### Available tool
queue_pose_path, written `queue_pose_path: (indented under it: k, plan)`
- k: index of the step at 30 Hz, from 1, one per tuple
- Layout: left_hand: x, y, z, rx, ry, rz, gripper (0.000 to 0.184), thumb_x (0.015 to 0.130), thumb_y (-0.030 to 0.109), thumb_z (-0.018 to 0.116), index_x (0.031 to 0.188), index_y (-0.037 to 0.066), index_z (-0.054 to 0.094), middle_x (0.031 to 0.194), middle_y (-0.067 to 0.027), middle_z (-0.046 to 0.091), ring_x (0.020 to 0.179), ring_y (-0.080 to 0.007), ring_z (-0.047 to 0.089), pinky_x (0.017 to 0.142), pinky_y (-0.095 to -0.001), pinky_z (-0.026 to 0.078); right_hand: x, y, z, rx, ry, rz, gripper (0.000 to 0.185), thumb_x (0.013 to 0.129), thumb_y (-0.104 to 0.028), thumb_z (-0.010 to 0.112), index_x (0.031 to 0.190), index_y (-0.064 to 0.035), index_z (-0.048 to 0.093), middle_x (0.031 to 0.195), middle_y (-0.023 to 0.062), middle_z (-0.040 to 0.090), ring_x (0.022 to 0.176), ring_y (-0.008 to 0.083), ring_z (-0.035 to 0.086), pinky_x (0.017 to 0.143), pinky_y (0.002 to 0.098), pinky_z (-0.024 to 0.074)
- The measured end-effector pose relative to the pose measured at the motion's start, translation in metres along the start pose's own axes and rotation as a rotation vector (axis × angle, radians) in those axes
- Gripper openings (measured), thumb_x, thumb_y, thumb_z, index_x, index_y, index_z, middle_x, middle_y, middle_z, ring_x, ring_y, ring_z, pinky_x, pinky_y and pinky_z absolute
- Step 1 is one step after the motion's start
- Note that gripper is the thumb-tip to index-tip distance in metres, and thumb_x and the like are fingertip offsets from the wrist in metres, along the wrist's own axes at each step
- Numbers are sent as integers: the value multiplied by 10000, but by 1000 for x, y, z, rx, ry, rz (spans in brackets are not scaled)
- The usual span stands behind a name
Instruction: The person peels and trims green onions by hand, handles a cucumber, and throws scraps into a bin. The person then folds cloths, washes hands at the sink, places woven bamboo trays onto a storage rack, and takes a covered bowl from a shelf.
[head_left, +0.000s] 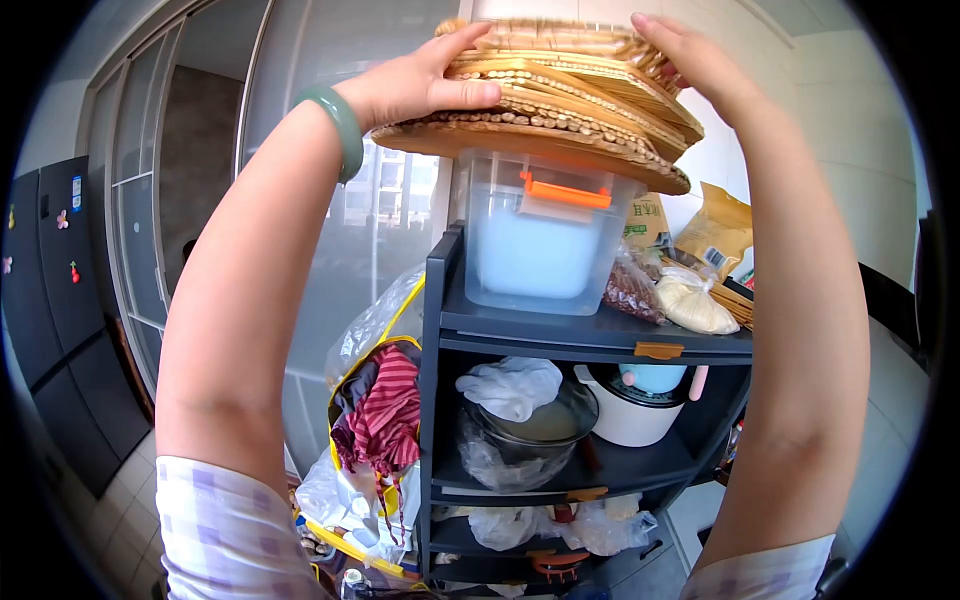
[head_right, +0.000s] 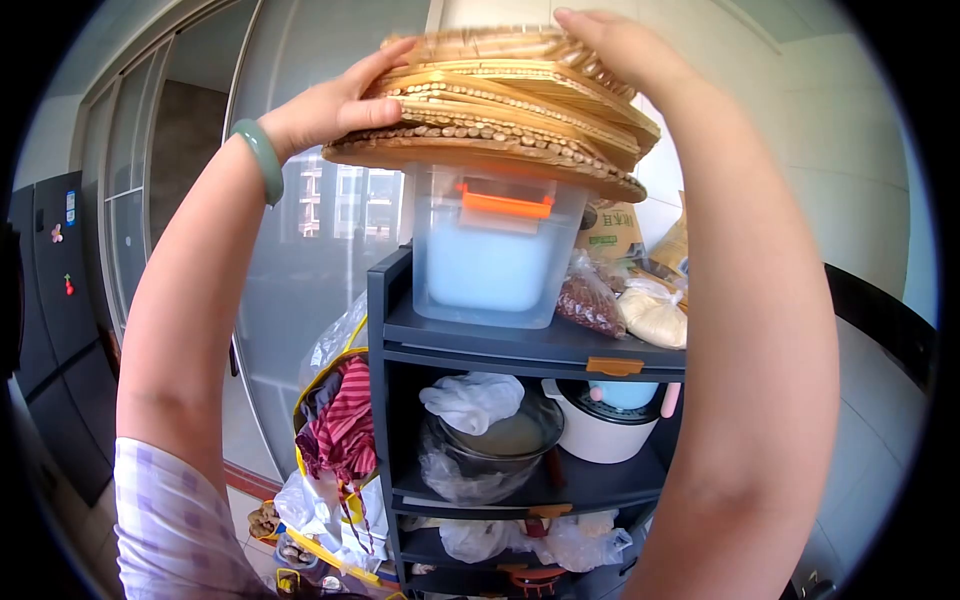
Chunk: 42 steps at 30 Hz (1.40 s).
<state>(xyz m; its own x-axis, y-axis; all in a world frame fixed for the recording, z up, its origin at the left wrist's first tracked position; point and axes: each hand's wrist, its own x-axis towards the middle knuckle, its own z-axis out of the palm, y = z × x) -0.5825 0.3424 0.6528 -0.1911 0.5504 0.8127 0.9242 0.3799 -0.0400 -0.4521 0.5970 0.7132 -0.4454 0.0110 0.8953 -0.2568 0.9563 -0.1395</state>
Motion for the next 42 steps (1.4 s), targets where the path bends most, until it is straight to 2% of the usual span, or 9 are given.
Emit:
queue_pose_path:
  k: [4,10,15,19,21,24,27,33,42]
  plan:
    - [-9,-1,24,-5,403,189,567,862,437,443,1296,82,363,1291,-181,383,1223,-303,342,1025,-330,238,2,7,28,-107,56,-18,574,827,-545,427,1182,-102,516,1103,107,562,993,216,534,867,321,390]
    - [-14,14,41,-57,398,273,410,870,275,451,1166,-8,453,1164,-191,458,1115,-299,433,943,-345,323,-1,8,55,-59,74,-132,498,892,-400,379,1196,-16,474,1176,175,514,1106,280,465,960,324,324]
    - [-29,12,63,-335,667,300,377,899,265,459,1123,-33,512,1165,-125,512,1092,-216,469,931,-276,343,-32,10,34,113,510,-366,478,882,-379,410,1216,-41,466,1234,174,470,1159,267,425,990,324,287]
    - [-109,20,82,-427,844,350,437,911,305,338,1211,4,437,1240,-176,440,1161,-263,411,1000,-378,269,-200,40,52,530,666,-240,323,894,-261,377,1081,-25,495,1020,164,521,942,252,505,809,320,389]
    - [-158,49,109,-659,956,358,444,918,269,271,1276,14,331,1294,-242,359,1229,-326,338,1019,-451,230,-272,20,64,693,393,-193,173,859,-199,433,932,-52,488,901,123,499,811,225,485,695,315,397]
    - [-230,69,143,-499,544,411,328,792,171,444,1091,41,478,1097,-171,491,1062,-302,452,903,-411,341,-340,3,74,895,57,-118,109,808,-107,519,709,-91,477,723,62,467,615,185,455,524,308,408]
    - [-249,85,193,-298,44,373,266,657,48,601,923,42,604,915,-102,597,871,-244,575,708,-342,481,-385,19,79,875,-1,27,60,726,-36,579,778,-62,562,771,86,528,669,210,497,595,322,447]
    - [-234,64,295,-251,-104,-239,542,704,145,669,1195,92,447,1279,-191,358,1189,-371,351,963,-417,322,-430,85,122,897,-194,454,271,761,93,502,1008,-14,532,953,71,484,787,137,474,713,241,399]
    - [-268,93,309,-330,-125,169,293,687,89,645,976,79,597,1161,-152,479,1147,-364,404,927,-477,335,-532,124,144,881,-174,978,236,834,-10,504,1066,-52,503,851,-11,499,782,65,467,729,182,377]
